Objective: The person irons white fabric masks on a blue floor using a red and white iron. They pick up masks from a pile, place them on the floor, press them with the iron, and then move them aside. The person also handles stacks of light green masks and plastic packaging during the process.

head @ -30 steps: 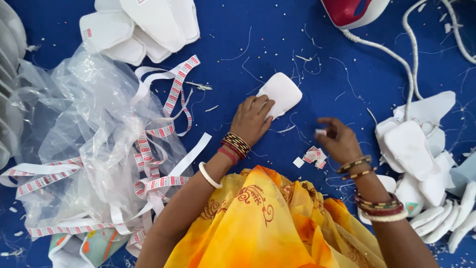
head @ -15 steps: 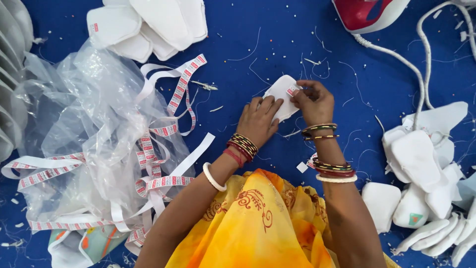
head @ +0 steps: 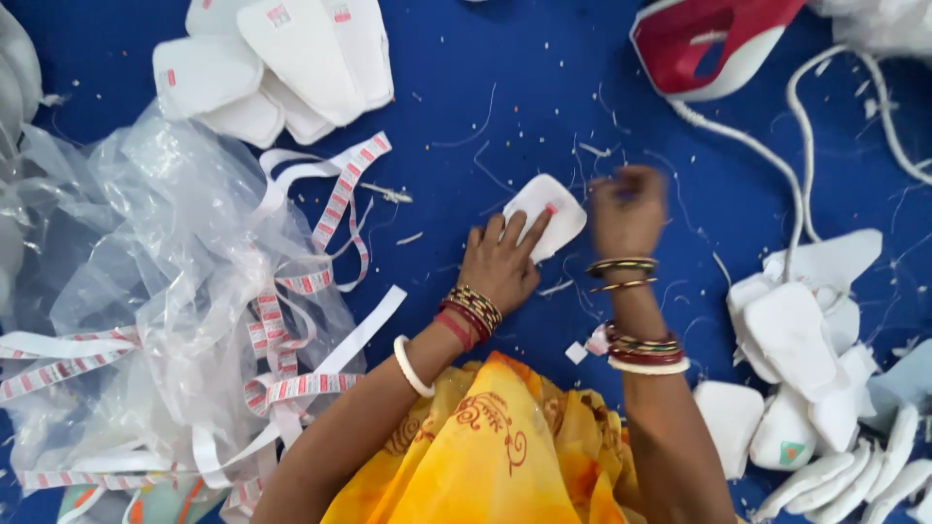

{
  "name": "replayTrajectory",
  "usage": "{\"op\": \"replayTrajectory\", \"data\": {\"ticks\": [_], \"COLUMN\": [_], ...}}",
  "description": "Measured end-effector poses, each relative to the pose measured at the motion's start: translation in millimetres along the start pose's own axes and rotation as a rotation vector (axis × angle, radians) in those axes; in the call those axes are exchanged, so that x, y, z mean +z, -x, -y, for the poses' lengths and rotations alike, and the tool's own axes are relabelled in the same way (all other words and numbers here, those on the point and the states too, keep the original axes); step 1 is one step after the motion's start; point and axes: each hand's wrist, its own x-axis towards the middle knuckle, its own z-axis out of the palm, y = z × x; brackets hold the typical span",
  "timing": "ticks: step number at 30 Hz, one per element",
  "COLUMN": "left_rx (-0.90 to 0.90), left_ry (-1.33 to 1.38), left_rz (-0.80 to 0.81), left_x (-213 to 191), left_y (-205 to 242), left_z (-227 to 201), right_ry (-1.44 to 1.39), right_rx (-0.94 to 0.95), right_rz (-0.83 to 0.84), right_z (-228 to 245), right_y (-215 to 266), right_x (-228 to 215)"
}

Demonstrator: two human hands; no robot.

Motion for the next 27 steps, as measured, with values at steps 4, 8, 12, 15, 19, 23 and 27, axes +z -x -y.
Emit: {"op": "replayTrajectory", "data": {"ticks": [4,8,12,15,19,23,27], "left_rx": [-0.009,-0.020,-0.037,-0.037,-0.042,-0.031,-0.018], "left_ry": [-0.021,-0.029,0.001,-0.006,0.001,0.031,0.049], "left_rz": [0.033,0.077,0.081,0.064,0.082,0.053,0.048], "left_x": [7.8,8.1,8.8,4.8,-0.6,3.5,-9.1], "left_y": [0.0,-1.4,1.0,-0.4,-1.7,-2.2,-2.4], "left_z": [3.0,3.0,1.0,1.2,1.1,2.3,2.8], "right_ry": [-0.027,-0.073,-0.292,0.507,0.793,0.817,0.866], "right_rx": [-0.150,-0.382,-0.158,-0.251,-0.258,-0.250,-0.176], "right_rz": [-0.279,-0.109,0.297,0.444,0.551,0.619,0.634], "right_z": [-9.6,-15.6,73.6,114.6,142.2,140.1,144.9], "right_y": [-96.0,-164.0,-134.5,-90.5,-36.8,-16.4,-15.6], "right_x": [-22.8,-37.0,-78.6,-90.4,-72.9,-56.6,-47.1]}}
